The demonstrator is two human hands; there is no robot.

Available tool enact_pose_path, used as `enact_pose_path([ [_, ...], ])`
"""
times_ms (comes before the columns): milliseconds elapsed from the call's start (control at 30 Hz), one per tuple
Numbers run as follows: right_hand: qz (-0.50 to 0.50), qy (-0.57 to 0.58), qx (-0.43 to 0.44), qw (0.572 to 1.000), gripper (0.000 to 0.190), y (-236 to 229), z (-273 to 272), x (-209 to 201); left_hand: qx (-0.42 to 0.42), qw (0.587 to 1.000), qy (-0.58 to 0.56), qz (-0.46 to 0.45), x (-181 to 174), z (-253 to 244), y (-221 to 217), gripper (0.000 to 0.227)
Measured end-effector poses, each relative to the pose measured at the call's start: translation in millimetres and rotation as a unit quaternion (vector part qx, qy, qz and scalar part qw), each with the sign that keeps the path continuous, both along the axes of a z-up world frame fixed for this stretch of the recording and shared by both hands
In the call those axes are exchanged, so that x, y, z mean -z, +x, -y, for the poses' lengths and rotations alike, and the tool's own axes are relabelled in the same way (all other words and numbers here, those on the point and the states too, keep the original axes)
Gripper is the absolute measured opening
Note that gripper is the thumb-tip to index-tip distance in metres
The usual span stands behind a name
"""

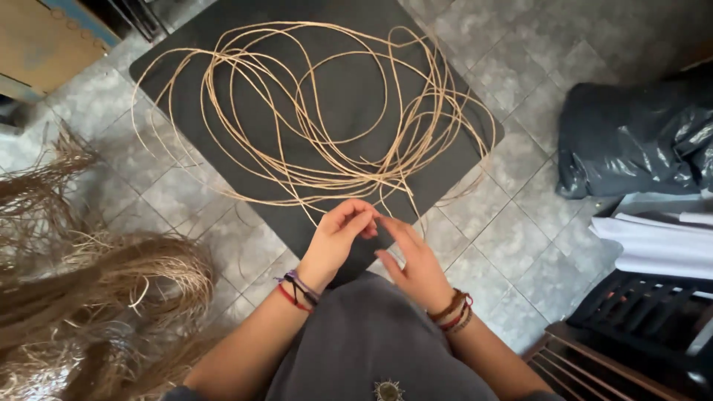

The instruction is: The person is weaving and tying thin strips of natural fiber onto a large circular frame to create a piece of furniture or decor.

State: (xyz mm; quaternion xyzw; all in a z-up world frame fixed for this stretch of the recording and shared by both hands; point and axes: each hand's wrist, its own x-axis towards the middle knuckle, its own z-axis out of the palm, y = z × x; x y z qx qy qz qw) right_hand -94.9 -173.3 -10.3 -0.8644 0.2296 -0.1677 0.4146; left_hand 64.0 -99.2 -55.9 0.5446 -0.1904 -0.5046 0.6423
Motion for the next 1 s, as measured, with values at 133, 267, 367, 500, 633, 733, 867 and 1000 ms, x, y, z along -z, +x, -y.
enact_pose_path([
  [133,-0.013,0.027,0.053,0.998,0.049,24.4,42.8,43.4,0.004,1.000,0.010,-0.019,16.3,14.9,21.5,0.012],
  [267,-0.007,0.016,0.091,0.996,0.046,47.4,97.5,95.9,-0.017,0.999,0.036,-0.016,25.0,20.8,36.4,0.012],
  [367,-0.013,-0.018,0.093,0.995,0.046,62.3,149.6,143.4,-0.048,0.997,0.049,-0.021,31.4,24.0,36.3,0.012],
  [500,-0.100,-0.060,0.118,0.986,0.051,83.1,217.5,214.4,-0.095,0.992,0.076,-0.029,31.0,29.4,26.7,0.013],
  [633,-0.037,0.177,0.181,0.967,0.039,97.8,257.1,266.0,-0.125,0.987,0.087,-0.053,38.7,45.2,5.8,0.014],
  [733,0.057,0.404,0.227,0.884,0.013,110.0,248.9,222.2,-0.106,0.984,0.103,-0.102,34.2,62.4,-5.3,0.019],
  [867,0.094,0.526,0.149,0.832,0.009,102.1,225.5,129.1,-0.031,0.963,0.147,-0.225,26.1,87.0,-18.0,0.068],
  [1000,0.046,0.517,0.038,0.854,0.022,80.5,208.9,56.2,-0.161,0.911,0.068,-0.374,37.7,119.9,-26.9,0.059],
])
